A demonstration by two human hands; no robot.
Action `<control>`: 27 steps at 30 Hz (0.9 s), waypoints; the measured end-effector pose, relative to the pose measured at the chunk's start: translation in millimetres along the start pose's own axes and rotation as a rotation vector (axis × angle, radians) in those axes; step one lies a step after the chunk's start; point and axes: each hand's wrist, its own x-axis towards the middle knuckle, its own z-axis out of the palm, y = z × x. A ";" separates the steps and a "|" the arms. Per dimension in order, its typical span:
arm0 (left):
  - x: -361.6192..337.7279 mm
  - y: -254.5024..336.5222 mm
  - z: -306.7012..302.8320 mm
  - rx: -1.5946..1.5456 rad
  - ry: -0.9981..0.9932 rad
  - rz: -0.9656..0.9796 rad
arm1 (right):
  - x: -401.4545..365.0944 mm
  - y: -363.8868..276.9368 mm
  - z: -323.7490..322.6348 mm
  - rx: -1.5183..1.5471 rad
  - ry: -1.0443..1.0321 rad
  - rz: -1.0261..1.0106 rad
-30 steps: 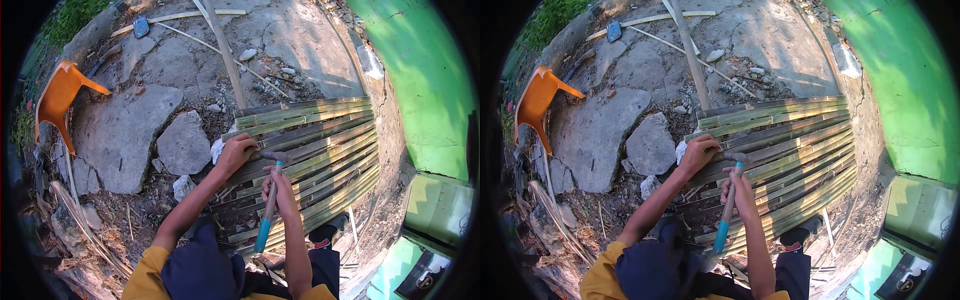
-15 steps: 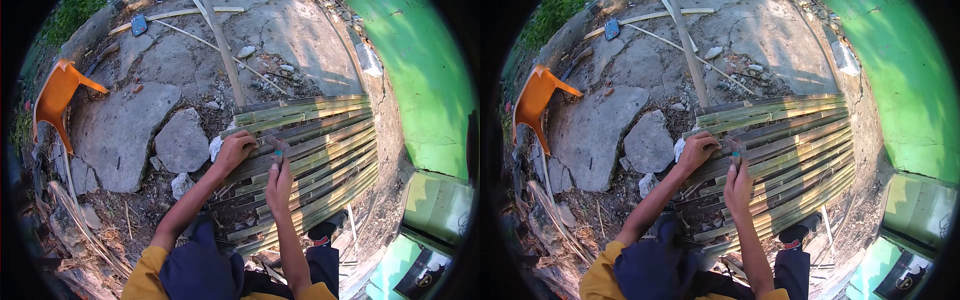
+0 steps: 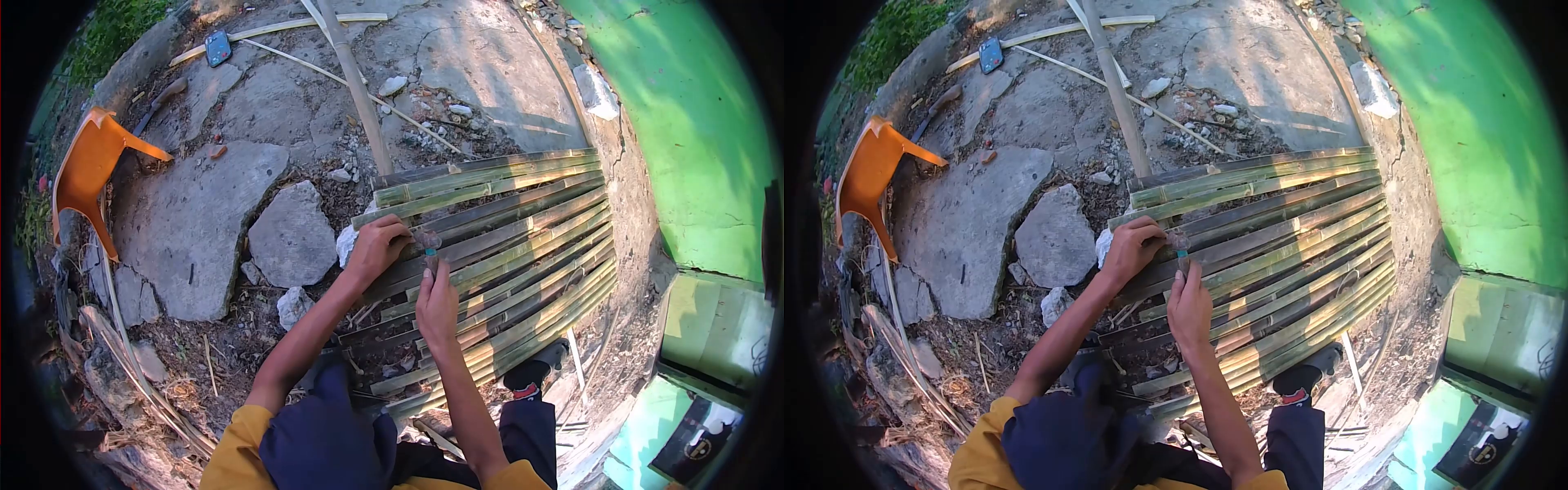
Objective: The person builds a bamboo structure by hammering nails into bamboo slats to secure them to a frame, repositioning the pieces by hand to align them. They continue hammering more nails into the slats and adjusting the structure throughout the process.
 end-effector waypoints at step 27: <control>-0.1 2.6 7.0 0.037 0.026 -0.073 | -2.2 -17.4 -12.0 0.183 0.149 -0.041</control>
